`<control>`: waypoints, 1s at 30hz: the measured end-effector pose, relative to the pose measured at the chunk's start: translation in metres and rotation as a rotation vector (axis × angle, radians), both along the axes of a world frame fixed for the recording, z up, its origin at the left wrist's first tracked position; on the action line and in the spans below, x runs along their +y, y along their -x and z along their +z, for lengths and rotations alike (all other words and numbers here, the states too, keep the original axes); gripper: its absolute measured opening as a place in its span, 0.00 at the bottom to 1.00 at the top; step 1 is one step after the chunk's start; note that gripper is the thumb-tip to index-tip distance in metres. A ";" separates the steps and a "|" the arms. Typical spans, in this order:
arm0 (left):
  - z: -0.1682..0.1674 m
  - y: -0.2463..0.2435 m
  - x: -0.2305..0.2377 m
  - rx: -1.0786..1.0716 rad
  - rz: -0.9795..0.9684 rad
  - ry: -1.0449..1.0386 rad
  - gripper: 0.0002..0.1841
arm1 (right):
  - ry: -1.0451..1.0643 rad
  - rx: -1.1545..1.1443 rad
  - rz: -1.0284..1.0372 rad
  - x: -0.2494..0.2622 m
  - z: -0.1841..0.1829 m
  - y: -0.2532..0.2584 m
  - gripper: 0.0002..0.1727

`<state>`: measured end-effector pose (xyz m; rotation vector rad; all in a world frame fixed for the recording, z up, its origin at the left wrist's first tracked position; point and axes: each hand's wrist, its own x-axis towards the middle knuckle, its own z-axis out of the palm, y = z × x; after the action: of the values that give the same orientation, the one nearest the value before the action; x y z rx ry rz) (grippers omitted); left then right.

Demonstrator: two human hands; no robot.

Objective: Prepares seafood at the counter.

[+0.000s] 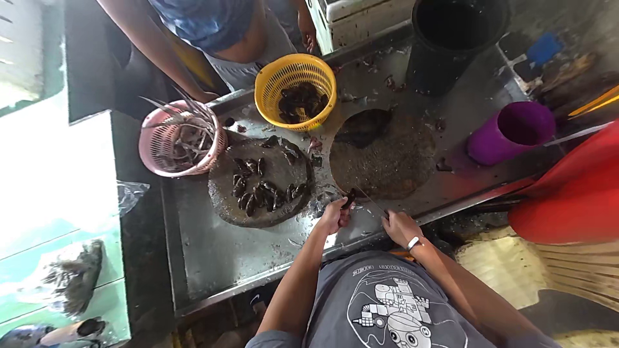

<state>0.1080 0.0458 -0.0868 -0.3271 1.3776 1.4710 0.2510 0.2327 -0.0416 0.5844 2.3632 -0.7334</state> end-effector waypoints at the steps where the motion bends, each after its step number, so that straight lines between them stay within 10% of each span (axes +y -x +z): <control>1: 0.002 -0.001 -0.001 0.001 -0.001 -0.006 0.25 | 0.005 0.032 0.014 -0.003 0.005 -0.002 0.27; 7: -0.004 0.000 -0.001 0.064 -0.062 0.063 0.23 | 0.029 -0.015 -0.048 0.003 -0.007 0.004 0.26; 13: 0.014 0.001 0.003 0.568 -0.548 0.370 0.22 | 0.052 0.099 -0.092 0.001 0.010 0.000 0.26; 21: 0.021 -0.010 0.006 0.910 -0.252 0.472 0.15 | 0.086 -0.001 -0.123 0.009 -0.007 -0.004 0.25; 30: 0.042 -0.008 0.014 1.054 -0.360 0.618 0.15 | 0.044 -0.023 0.013 -0.001 0.023 -0.007 0.25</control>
<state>0.1160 0.0603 -0.0450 0.3868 2.5703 0.8583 0.2575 0.2315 -0.0190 0.5550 2.3214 -0.7667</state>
